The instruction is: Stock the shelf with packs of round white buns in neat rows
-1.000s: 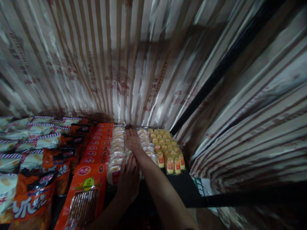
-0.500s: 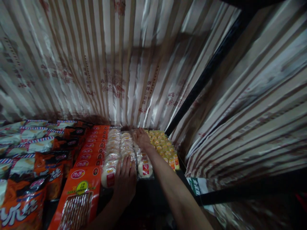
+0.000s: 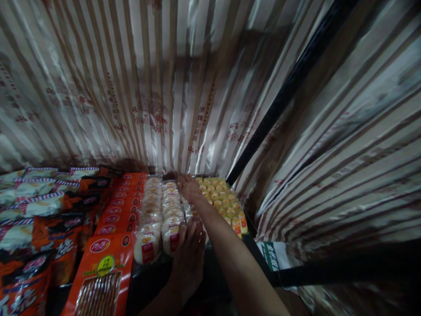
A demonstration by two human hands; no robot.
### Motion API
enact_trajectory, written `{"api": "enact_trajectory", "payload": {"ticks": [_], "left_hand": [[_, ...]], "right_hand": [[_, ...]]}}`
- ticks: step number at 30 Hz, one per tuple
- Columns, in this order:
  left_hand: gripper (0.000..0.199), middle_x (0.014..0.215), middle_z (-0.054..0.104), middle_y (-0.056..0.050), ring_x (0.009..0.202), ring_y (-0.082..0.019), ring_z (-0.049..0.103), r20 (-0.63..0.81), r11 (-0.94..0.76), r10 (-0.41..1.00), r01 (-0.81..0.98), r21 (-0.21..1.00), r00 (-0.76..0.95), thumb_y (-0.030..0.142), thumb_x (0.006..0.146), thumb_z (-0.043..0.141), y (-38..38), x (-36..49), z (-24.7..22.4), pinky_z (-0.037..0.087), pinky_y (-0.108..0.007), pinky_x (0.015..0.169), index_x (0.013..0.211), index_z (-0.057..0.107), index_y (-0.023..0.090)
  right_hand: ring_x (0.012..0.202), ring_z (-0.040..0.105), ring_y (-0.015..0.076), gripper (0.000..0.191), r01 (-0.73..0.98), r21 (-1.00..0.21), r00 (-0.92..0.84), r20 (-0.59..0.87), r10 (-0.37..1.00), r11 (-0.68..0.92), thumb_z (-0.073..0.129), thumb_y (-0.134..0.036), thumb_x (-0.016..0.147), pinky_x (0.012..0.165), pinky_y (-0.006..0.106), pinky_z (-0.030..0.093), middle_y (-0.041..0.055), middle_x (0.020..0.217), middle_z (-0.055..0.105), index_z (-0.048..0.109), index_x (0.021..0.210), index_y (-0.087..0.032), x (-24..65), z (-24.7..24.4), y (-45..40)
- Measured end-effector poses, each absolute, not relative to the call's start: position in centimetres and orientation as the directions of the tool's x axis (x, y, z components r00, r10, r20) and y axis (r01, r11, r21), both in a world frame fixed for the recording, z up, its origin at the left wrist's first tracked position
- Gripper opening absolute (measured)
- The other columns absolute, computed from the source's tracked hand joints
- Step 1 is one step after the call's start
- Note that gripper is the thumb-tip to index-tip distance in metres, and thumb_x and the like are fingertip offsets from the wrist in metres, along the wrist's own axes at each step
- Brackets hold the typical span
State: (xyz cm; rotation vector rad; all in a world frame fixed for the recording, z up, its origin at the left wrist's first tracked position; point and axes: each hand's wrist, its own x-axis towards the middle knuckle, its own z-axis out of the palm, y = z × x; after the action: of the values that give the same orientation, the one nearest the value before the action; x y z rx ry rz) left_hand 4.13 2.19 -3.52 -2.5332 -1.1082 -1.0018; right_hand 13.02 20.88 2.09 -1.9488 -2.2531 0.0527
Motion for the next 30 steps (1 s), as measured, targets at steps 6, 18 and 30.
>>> {"api": "enact_trajectory", "payload": {"ticks": [6,18,30], "left_hand": [[0.045,0.142,0.04,-0.011,0.135,-0.027,0.026,0.626,-0.664,0.612,0.744,0.077,0.482,0.025,0.089,0.041,2.4,5.0,-4.6,0.019,-0.049,0.11,0.132,0.042,0.016],[0.045,0.141,0.042,-0.008,0.134,-0.026,0.027,0.626,-0.671,0.58,0.742,0.004,0.521,0.026,0.086,0.044,2.7,4.4,-5.0,0.017,-0.044,0.111,0.131,0.045,0.017],[0.048,0.141,0.042,-0.007,0.133,-0.025,0.029,0.629,-0.669,0.59,0.742,0.031,0.506,0.032,0.087,0.045,2.6,4.6,-5.8,0.016,-0.043,0.111,0.133,0.042,0.018]], "right_hand": [[0.131,0.031,0.0226,0.046,0.981,-0.156,-0.095,0.141,0.985,0.117,0.029,-0.034,0.094,0.105,0.04,0.023,0.0106,0.139,0.044,0.041,0.134,-0.017,12.7,1.4,20.4],[0.124,0.039,0.0228,0.043,0.977,-0.179,-0.079,0.21,0.975,0.118,0.029,-0.032,0.094,0.102,0.04,0.027,0.0094,0.134,0.05,0.047,0.129,-0.017,12.7,1.1,19.3],[0.126,0.038,0.0227,0.044,0.98,-0.166,-0.073,0.217,0.973,0.111,0.028,-0.033,0.094,0.104,0.04,0.025,0.0092,0.135,0.049,0.046,0.131,-0.017,12.6,0.8,19.0]]}}
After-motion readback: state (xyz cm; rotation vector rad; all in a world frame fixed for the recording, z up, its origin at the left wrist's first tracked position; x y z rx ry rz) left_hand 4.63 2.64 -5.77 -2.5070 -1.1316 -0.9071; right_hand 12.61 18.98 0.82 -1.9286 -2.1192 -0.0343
